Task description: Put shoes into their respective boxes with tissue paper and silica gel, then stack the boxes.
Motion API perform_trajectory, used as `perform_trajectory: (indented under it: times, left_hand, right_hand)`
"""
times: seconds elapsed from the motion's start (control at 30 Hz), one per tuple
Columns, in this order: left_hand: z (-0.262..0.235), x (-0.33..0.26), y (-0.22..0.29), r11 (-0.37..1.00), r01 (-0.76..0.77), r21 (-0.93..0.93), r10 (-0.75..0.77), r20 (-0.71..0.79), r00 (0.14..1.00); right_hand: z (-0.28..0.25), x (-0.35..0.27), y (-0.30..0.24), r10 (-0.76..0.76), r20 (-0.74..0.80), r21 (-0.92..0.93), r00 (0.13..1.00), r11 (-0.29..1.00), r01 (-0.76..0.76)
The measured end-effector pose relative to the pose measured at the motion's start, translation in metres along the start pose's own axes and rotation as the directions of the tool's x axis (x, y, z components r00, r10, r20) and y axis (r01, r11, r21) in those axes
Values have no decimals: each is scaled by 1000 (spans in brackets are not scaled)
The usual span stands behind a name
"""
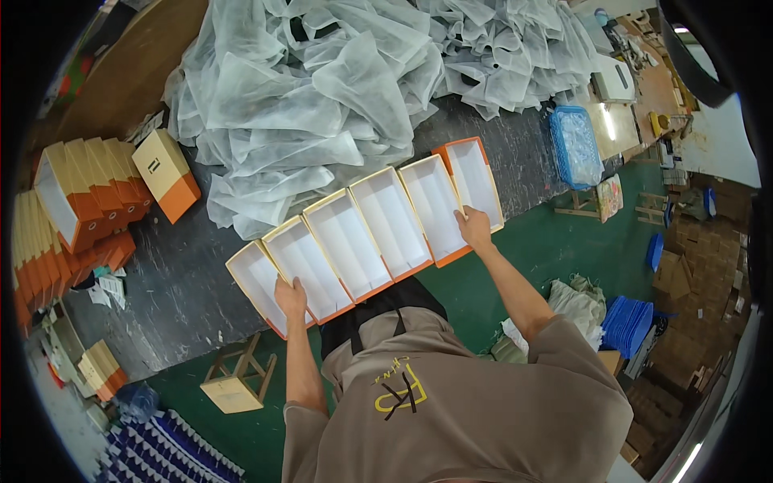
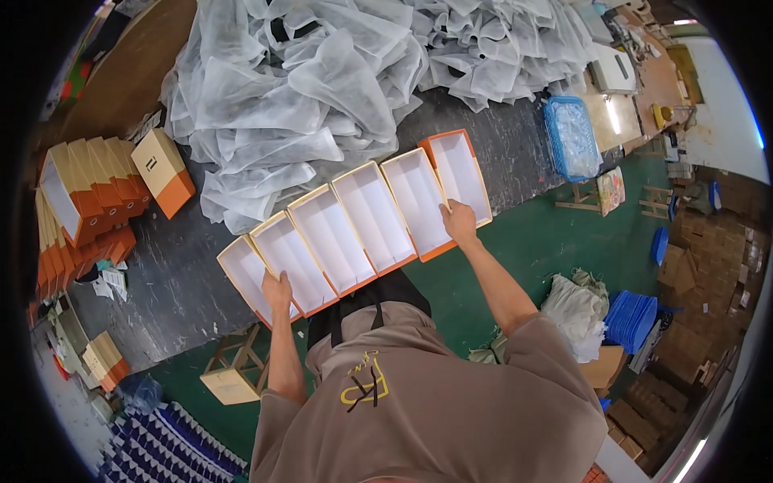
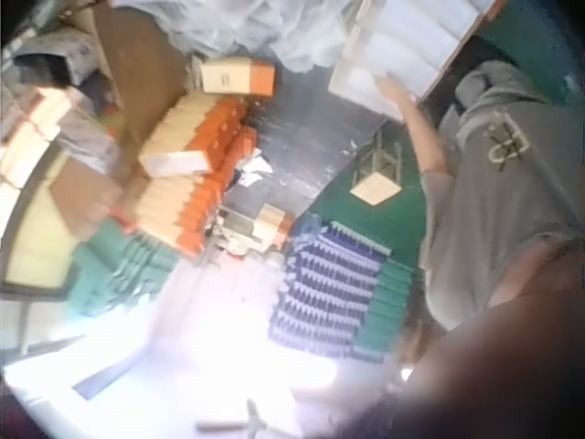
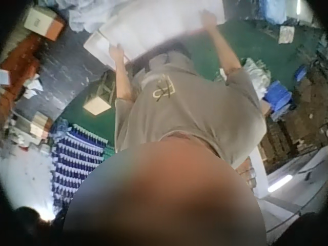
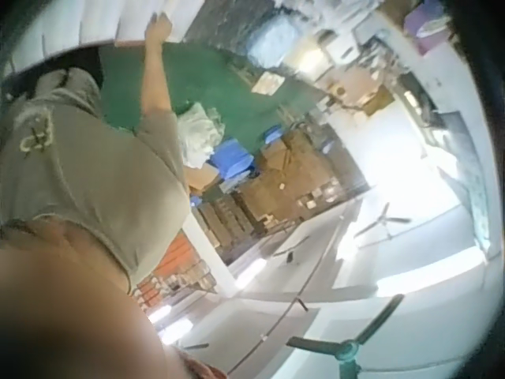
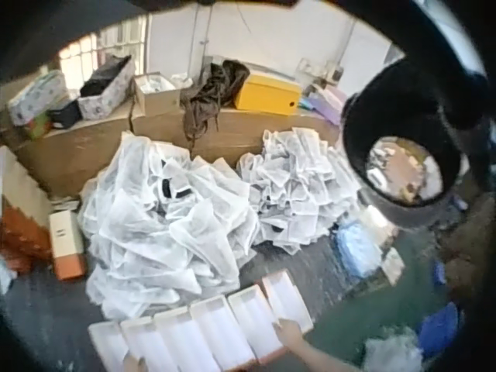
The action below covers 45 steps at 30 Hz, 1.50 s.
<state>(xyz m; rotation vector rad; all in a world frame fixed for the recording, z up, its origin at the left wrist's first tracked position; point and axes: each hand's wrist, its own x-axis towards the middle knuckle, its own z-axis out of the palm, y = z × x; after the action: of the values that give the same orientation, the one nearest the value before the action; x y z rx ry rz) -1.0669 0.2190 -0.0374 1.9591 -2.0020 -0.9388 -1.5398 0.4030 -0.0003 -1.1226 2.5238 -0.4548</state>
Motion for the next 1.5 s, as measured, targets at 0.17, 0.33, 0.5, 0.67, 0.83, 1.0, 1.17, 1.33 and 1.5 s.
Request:
perform_trajectory:
  times: [0.17, 0.33, 0.5, 0.67, 0.83, 1.0, 1.17, 1.33, 1.5]
  left_hand:
    - [7, 8, 15, 997, 18, 70, -14, -58, 998]
    - [9, 12, 13, 989, 58, 135, -48, -75, 996]
    - [2, 4, 14, 991, 70, 113, -67, -24, 997]
    - [2, 8, -2, 985, 110, 135, -104, -54, 993]
    - [-3, 0, 6, 992, 121, 22, -120, -46, 992]
    - [4, 0, 9, 990, 140, 17, -139, -43, 989]
    - [14, 4, -9, 996, 81, 36, -79, -55, 995]
    - [24, 9, -10, 998, 51, 28, -50, -27, 998]
    - [18, 2, 5, 995, 91, 31, -88, -83, 993]
  right_hand:
    - [3, 12, 7, -2, -12, -22, 1000, 1000, 1]
    - [5, 20, 7, 77, 57, -100, 995, 992, -71]
    - [2, 29, 18, 109, 57, -152, 992, 983, -99]
    - [-11, 38, 21, 30, 262, -59, 965, 998, -15]
    - [-13, 18, 30, 45, 215, -71, 976, 997, -30]
    - [-29, 16, 23, 214, 375, 58, 902, 966, -253]
    - [-66, 27, 56, 112, -6, 98, 994, 989, -111]
    - [-134, 54, 113, 524, -47, 640, 850, 670, -377]
    - [-211, 73, 141, 647, 385, 807, 657, 108, -580]
